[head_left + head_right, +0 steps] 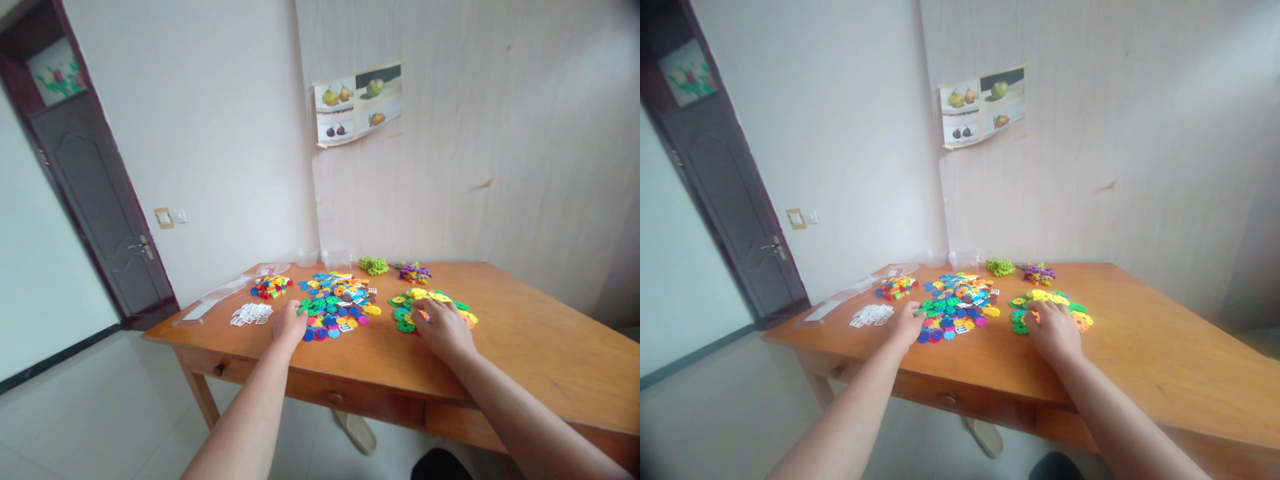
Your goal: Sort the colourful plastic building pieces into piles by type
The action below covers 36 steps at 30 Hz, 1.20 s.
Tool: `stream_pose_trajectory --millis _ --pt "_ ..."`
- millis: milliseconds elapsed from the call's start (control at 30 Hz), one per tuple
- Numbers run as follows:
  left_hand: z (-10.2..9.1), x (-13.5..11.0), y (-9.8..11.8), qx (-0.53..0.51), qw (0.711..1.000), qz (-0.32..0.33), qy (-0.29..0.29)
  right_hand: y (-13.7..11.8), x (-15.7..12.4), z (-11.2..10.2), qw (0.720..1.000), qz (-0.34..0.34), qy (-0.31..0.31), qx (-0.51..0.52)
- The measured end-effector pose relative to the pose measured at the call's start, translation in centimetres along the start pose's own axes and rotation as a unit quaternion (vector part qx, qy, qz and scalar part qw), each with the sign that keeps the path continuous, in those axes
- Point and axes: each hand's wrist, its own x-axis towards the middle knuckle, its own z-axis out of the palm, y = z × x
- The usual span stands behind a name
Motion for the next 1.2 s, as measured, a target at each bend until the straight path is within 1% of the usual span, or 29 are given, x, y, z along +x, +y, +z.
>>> stream_pose_trajectory --millis 67,133,233,300,367,400,467,533,600,667,733,867,1000,1200 --pt "0.1 0.0 0.2 0.002 0.999 0.030 0.027 0.0 0.0 0.0 1.000 -0.001 0.002 0.004" --pt "0.3 -0.5 0.9 -0.019 0.996 0.070 0.043 -0.2 0.1 0.0 1.000 -0.005 0.003 0.009" --pt "0.7 -1.9 3.0 -0.095 0.990 0.101 0.041 -0.7 0.0 -0.2 1.000 -0.016 0.000 0.019" --pt "1.3 -3.4 5.0 -0.172 0.978 0.117 0.014 -1.2 -0.1 -0.4 0.999 -0.029 -0.010 0.028" --pt "2.2 -5.1 7.1 -0.249 0.959 0.132 -0.034 -1.9 -0.3 -0.6 0.997 -0.051 -0.031 0.043" --pt "2.6 -6.0 8.1 -0.277 0.951 0.128 -0.055 -2.3 -0.4 -0.8 0.995 -0.065 -0.045 0.053" --pt "3.6 -7.6 9.9 -0.331 0.931 0.107 -0.111 -3.1 -0.8 -1.1 0.991 -0.094 -0.070 0.068" --pt "4.4 -9.0 11.4 -0.382 0.906 0.076 -0.168 -3.8 -1.2 -1.6 0.982 -0.147 -0.092 0.078" --pt "5.1 -10.0 12.3 -0.427 0.880 0.043 -0.205 -4.5 -1.5 -1.9 0.969 -0.203 -0.112 0.089" --pt "5.6 -10.6 12.9 -0.456 0.862 0.011 -0.220 -5.0 -1.8 -2.2 0.960 -0.233 -0.123 0.098" --pt "5.8 -10.9 13.0 -0.472 0.852 -0.013 -0.226 -5.2 -1.9 -2.4 0.957 -0.239 -0.128 0.105" --pt "5.8 -11.0 12.8 -0.484 0.843 -0.025 -0.232 -5.2 -1.8 -2.2 0.957 -0.235 -0.127 0.116" --pt "5.9 -11.0 12.6 -0.486 0.842 -0.030 -0.233 -4.9 -1.7 -1.9 0.953 -0.237 -0.132 0.134" --pt "6.3 -11.1 12.6 -0.470 0.852 -0.027 -0.229 -5.0 -1.8 -1.8 0.958 -0.218 -0.134 0.132"
